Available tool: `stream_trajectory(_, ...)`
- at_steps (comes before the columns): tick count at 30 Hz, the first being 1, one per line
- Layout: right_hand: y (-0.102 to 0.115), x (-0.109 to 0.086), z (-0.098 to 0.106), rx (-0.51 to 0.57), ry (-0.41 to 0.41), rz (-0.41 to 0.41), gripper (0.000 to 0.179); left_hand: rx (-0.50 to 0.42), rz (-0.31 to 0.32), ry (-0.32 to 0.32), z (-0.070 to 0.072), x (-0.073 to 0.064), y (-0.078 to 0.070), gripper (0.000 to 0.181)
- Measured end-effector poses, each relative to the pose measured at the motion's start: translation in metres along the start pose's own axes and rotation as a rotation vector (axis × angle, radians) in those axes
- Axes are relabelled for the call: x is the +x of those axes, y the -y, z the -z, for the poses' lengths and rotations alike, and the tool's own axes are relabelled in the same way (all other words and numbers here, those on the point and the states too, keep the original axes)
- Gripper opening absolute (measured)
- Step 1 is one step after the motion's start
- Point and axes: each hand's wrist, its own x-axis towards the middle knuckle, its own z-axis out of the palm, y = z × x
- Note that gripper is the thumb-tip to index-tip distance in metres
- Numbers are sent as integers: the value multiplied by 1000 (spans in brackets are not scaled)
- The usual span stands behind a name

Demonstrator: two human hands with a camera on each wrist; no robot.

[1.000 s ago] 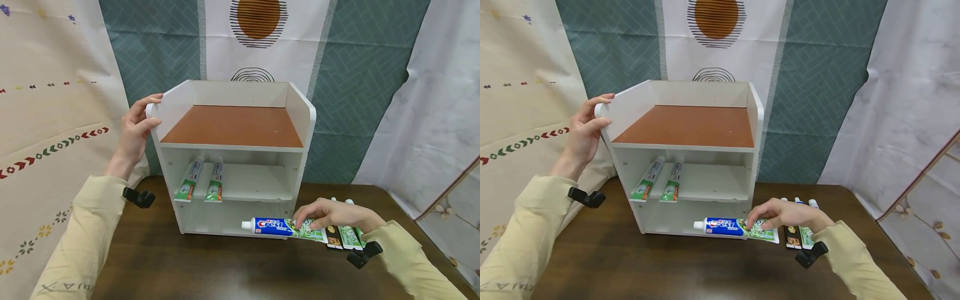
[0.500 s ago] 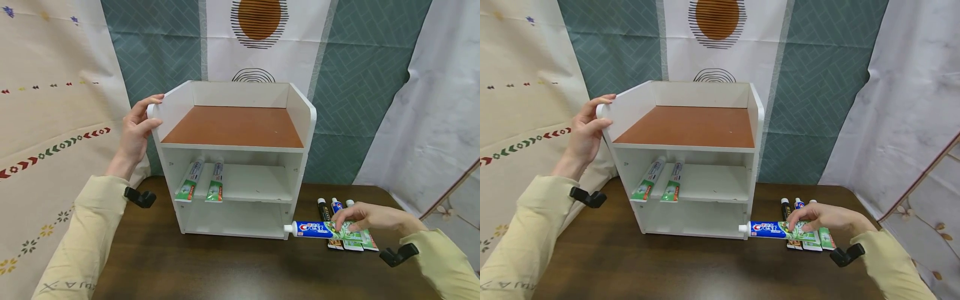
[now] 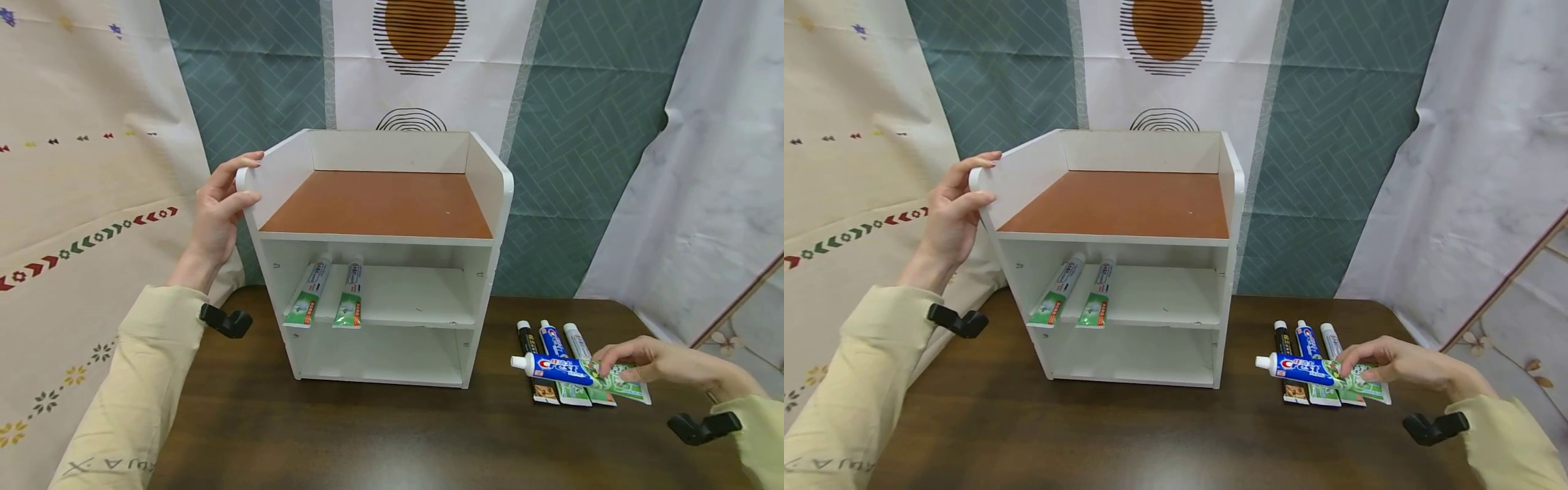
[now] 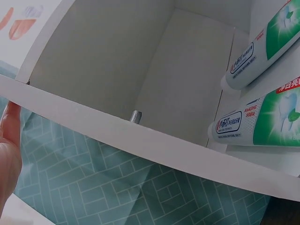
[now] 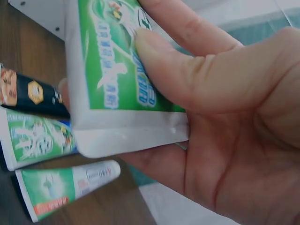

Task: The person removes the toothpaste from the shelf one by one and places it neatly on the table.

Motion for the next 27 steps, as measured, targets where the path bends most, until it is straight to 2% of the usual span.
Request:
stream_trajectory(5,-10,-17,2,37,-102,-103,28,0,0,0,0,0,-1,30)
stream_trajectory(9,-20,-23,1,80,-176,-92,32,-4,0,7,0,0,-1,30)
stream_trajectory(12,-29,-25,-1,174,-226,-75,37,-2,1,11,0,-1,0,30)
stream_trajectory(15,-36,-25,-3,254,-309,-106,41,4,0,13,-1,0,0,30)
stream_trajectory(19,-45,-24,-9,252,-516,-194,38,10,-1,14,-1,1,1,30)
stream_trajectory(23,-54,-19,-17,308,-724,-246,35,15,-3,11,-1,1,1,30)
stream_trajectory(27,-61,-16,-26,338,-872,-278,33,10,-5,9,0,1,1,31)
